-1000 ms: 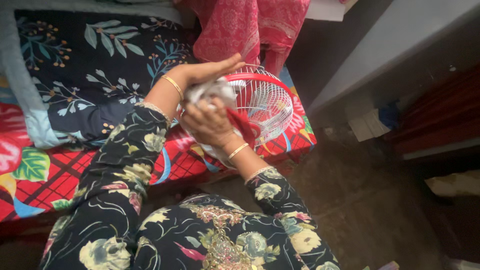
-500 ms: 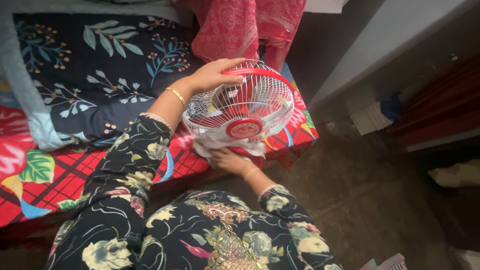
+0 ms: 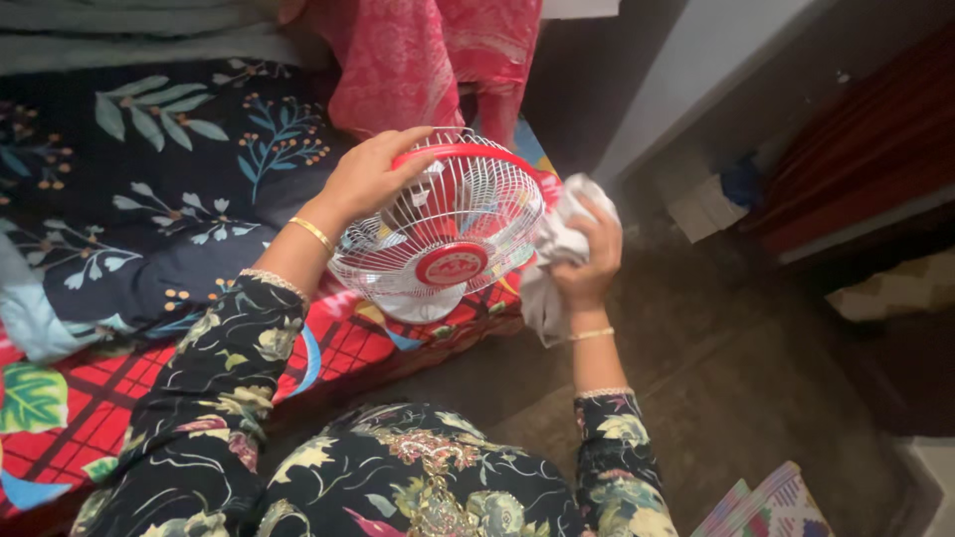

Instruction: The person wipes the front and back grilles and the central hub of a small red and white table fan using a white cloth. The fan is held and rotated by hand to access different areas while cleaning.

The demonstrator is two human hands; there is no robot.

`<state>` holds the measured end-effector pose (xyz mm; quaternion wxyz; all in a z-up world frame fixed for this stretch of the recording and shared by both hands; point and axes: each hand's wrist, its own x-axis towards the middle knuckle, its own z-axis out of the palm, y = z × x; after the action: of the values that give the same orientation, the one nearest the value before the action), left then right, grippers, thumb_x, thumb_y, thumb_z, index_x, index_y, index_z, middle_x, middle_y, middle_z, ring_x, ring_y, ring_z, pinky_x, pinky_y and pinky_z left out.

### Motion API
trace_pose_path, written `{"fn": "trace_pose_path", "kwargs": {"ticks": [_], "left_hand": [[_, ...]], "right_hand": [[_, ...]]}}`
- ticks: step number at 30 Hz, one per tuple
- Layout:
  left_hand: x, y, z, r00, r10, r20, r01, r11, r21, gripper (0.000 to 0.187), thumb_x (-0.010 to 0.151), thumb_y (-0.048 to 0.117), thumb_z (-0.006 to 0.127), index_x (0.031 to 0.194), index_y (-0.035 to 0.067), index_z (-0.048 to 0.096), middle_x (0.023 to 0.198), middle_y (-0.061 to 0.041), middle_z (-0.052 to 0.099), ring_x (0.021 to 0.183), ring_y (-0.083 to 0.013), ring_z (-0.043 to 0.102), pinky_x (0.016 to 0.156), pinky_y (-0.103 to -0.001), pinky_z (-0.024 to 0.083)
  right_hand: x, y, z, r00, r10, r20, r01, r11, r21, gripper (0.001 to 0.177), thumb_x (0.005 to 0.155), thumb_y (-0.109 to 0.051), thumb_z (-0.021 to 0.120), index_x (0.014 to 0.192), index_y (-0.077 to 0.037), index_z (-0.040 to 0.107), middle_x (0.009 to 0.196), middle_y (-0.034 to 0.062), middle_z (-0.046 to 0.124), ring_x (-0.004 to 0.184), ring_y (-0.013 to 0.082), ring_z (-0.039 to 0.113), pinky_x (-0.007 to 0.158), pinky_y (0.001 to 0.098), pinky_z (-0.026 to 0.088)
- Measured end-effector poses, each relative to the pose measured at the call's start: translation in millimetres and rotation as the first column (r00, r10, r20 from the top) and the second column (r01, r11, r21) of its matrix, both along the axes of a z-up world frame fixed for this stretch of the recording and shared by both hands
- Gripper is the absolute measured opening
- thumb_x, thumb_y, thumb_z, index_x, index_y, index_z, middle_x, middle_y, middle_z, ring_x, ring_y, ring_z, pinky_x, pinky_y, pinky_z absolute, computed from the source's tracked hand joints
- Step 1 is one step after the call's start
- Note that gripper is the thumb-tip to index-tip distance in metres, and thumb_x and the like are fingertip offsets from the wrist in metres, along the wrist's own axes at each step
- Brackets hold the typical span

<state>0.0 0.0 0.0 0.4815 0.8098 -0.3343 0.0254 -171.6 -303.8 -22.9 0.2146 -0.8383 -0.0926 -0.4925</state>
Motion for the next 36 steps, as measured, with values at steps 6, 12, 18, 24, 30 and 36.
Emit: {"fn": "trace_pose_path", "kwargs": {"ticks": [6, 12, 18, 24, 30, 36], "left_hand": [[-6.0, 4.9, 2.9, 0.998, 0.017, 0.061, -0.017, 1.000, -0.010, 0.044, 0.104, 0.040, 0.055, 0.138, 0.014, 0.063, 0.112, -0.016, 0.069, 0.107, -0.0355, 0.066, 0.091, -0.042, 0.050], [-8.6, 8.8, -1.3, 0.993, -0.004, 0.114, 0.008, 0.999, -0.035, 0.045, 0.103, 0.038, 0.057, 0.139, 0.012, 0.062, 0.111, -0.016, 0.069, 0.106, -0.0347, 0.067, 0.091, -0.042, 0.051], [-7.2, 8.7, -9.8, 0.964, 0.083, 0.252, -0.067, 0.995, -0.072, 0.037, 0.104, 0.031, 0.059, 0.135, 0.011, 0.065, 0.124, -0.015, 0.070, 0.113, -0.0337, 0.066, 0.094, -0.041, 0.052], [-17.6, -2.0, -14.1, 0.848, 0.188, 0.495, -0.153, 0.982, -0.111, 0.033, 0.104, 0.018, 0.057, 0.134, 0.005, 0.064, 0.139, -0.017, 0.064, 0.134, -0.0345, 0.056, 0.110, -0.047, 0.041], [-46.1, -31.7, -6.9, 0.861, 0.251, 0.443, -0.212, 0.968, -0.137, 0.043, 0.101, 0.027, 0.059, 0.135, 0.000, 0.057, 0.136, -0.018, 0.062, 0.129, -0.0345, 0.057, 0.108, -0.049, 0.039], [-50.7, -26.7, -3.1, 0.822, 0.285, 0.492, -0.268, 0.957, -0.108, 0.049, 0.106, 0.037, 0.051, 0.139, 0.001, 0.056, 0.137, -0.019, 0.060, 0.127, -0.0364, 0.055, 0.108, -0.049, 0.039]], "right_hand": [[64.3, 102.4, 52.1, 0.982, 0.047, -0.181, -0.100, 0.949, -0.299, 0.067, 0.066, -0.035, 0.075, 0.131, -0.017, 0.070, 0.155, 0.0209, 0.043, 0.139, 0.0428, 0.045, 0.115, 0.0590, 0.027], [80.9, 94.6, -22.6, 0.991, -0.118, -0.063, 0.114, 0.992, -0.061, 0.064, 0.081, -0.056, 0.071, 0.135, -0.024, 0.065, 0.147, 0.0111, 0.051, 0.124, 0.0324, 0.051, 0.108, 0.0536, 0.038], [37.3, 95.7, -152.0, 0.962, -0.271, -0.001, 0.255, 0.905, -0.341, 0.064, 0.083, -0.042, 0.070, 0.144, -0.026, 0.054, 0.147, 0.0114, 0.036, 0.135, 0.0379, 0.042, 0.113, 0.0637, 0.029], [-2.7, 91.8, -145.5, 0.972, -0.041, -0.231, 0.024, 0.997, -0.075, 0.072, 0.065, -0.018, 0.083, 0.134, -0.022, 0.061, 0.129, 0.0111, 0.057, 0.117, 0.0338, 0.057, 0.106, 0.0468, 0.040], [44.2, 74.7, 14.7, 0.988, 0.149, -0.031, -0.139, 0.967, 0.213, 0.059, 0.071, -0.016, 0.082, 0.126, -0.008, 0.061, 0.128, 0.0107, 0.065, 0.119, 0.0340, 0.063, 0.108, 0.0423, 0.050], [95.1, 100.4, 47.4, 0.968, 0.077, -0.239, -0.078, 0.997, 0.006, 0.059, 0.064, -0.018, 0.072, 0.124, -0.015, 0.068, 0.160, 0.0245, 0.041, 0.138, 0.0446, 0.047, 0.115, 0.0513, 0.039]]}}
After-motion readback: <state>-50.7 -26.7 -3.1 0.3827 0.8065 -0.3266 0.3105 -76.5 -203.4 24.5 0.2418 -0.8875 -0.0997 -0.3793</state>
